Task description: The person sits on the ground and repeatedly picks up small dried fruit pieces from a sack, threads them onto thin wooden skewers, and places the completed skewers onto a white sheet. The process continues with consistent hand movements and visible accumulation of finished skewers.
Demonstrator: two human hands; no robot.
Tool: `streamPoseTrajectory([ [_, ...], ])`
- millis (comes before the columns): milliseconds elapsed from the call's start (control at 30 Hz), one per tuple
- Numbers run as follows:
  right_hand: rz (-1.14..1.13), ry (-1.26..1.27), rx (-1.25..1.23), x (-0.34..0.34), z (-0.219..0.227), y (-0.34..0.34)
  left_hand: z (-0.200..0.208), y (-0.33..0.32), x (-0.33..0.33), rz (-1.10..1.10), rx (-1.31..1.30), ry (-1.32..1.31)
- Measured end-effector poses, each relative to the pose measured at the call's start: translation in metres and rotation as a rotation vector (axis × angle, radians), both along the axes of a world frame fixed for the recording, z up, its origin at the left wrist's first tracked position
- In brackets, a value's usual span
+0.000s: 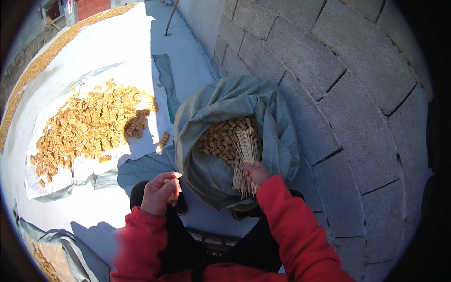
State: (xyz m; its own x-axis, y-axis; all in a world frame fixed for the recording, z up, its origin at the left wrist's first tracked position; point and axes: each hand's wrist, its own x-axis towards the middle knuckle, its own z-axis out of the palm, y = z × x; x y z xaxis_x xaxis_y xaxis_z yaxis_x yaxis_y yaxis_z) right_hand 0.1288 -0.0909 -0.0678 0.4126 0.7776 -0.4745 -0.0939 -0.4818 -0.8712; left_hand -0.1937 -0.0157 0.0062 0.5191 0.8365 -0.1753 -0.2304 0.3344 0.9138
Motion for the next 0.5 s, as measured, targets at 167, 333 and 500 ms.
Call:
streamPoseTrajectory([
  [167,-0.048,0.049,0.101,0.008,-0.009,-0.002,-0.001,-0.001,0.000,-0.001,-0.016,0.026],
  [333,0.010,-0.023,0.084,-0.009,0.011,-0.009,-0.001,-0.001,0.001,0.006,-0.007,0.048],
  [500,0.277,0.090,0.152,-0.040,0.036,-0.029,0.011,0.007,0.002,0.048,0.037,0.205],
])
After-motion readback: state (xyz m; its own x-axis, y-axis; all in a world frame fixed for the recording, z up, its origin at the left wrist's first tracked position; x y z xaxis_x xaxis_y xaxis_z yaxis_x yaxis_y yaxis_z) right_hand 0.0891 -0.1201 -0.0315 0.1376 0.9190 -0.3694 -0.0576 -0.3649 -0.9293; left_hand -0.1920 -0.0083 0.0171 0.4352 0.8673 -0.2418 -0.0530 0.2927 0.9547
